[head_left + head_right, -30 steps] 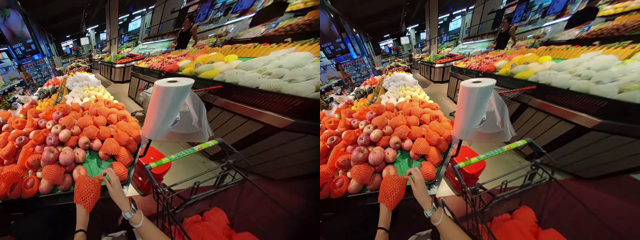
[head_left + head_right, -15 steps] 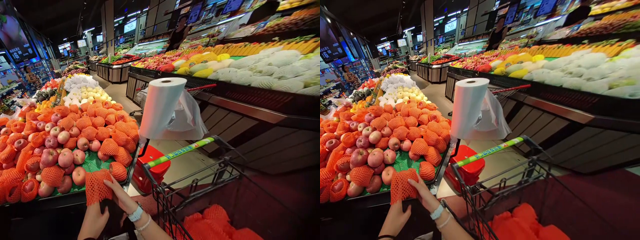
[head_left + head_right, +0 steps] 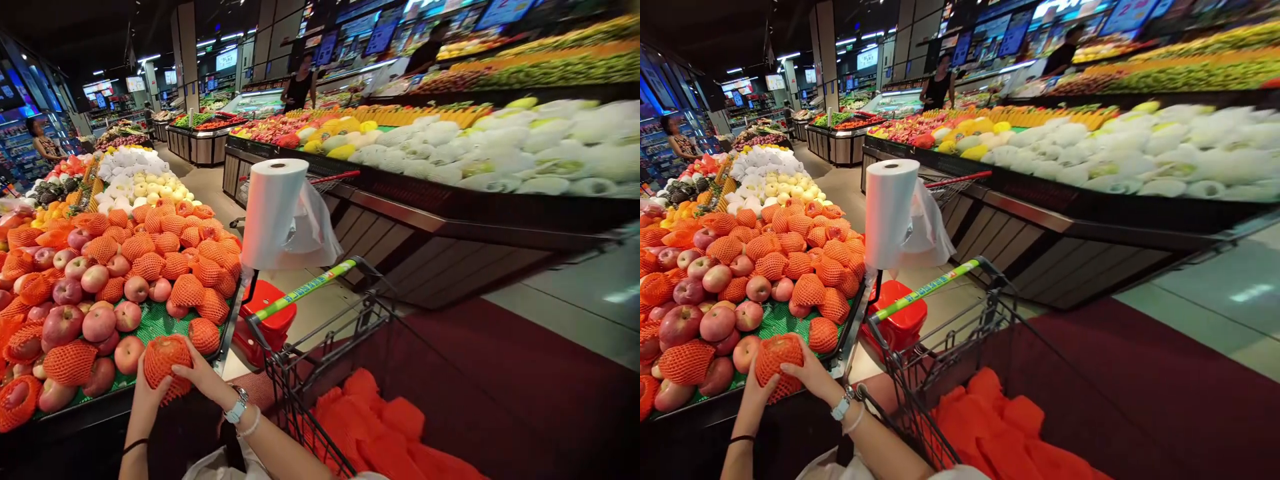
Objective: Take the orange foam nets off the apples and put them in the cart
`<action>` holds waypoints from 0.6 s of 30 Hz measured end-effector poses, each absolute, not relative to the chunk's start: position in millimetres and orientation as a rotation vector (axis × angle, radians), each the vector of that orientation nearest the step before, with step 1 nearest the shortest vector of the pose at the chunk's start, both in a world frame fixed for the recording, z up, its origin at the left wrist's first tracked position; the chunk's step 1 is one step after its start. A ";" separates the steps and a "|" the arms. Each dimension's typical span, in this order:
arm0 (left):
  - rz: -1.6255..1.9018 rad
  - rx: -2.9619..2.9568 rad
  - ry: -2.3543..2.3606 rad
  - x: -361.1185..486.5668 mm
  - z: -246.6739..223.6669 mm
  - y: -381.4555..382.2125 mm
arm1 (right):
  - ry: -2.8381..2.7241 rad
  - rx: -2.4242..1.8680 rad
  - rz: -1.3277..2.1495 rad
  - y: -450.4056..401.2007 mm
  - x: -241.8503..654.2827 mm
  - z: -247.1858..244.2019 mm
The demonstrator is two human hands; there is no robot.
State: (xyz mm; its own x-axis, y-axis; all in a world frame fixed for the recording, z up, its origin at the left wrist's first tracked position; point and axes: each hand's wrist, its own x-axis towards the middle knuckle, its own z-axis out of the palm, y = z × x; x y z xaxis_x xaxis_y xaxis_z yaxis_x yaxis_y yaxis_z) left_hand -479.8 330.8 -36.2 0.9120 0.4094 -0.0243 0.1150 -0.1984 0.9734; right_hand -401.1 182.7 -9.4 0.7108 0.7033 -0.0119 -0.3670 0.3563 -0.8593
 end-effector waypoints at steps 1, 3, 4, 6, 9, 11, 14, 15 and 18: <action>0.238 1.758 0.381 -474.3 -33.7 333.2 | -0.447 -1.008 0.698 179.7 -397.1 -9.5; 0.214 1.798 0.336 -465.5 -24.9 336.7 | -0.540 -1.044 0.673 173.3 -387.3 -9.2; 0.227 1.836 0.310 -461.6 -19.6 337.2 | -0.586 -1.064 0.659 170.4 -382.6 -8.5; 0.269 1.936 0.269 -453.8 -10.6 337.0 | -0.678 -1.167 0.621 164.7 -376.0 -6.0; 0.372 2.137 0.332 -440.8 -10.3 340.7 | -0.757 -1.435 0.510 148.5 -377.9 -2.4; 0.547 2.298 0.464 -432.4 -20.6 347.8 | -0.702 -1.529 0.358 123.4 -384.2 -4.8; 0.767 2.556 0.472 -423.3 -42.5 359.2 | -0.279 -1.536 -0.054 55.5 -384.9 -21.5; 0.812 2.630 0.408 -421.4 -49.2 361.4 | -0.027 -1.545 -0.249 26.6 -380.6 -30.7; 0.961 2.745 0.228 -416.3 -64.7 361.8 | 0.317 -1.552 -0.431 -61.6 -362.8 -66.0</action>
State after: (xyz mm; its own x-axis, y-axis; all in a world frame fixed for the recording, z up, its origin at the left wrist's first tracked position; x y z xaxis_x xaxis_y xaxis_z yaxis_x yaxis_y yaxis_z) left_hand -416.3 361.8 -64.7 0.7738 0.2187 0.5945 0.0723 -0.9629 0.2601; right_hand -362.8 -61.6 -66.0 0.8861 -0.4577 0.0734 0.0664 -0.0312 -0.9973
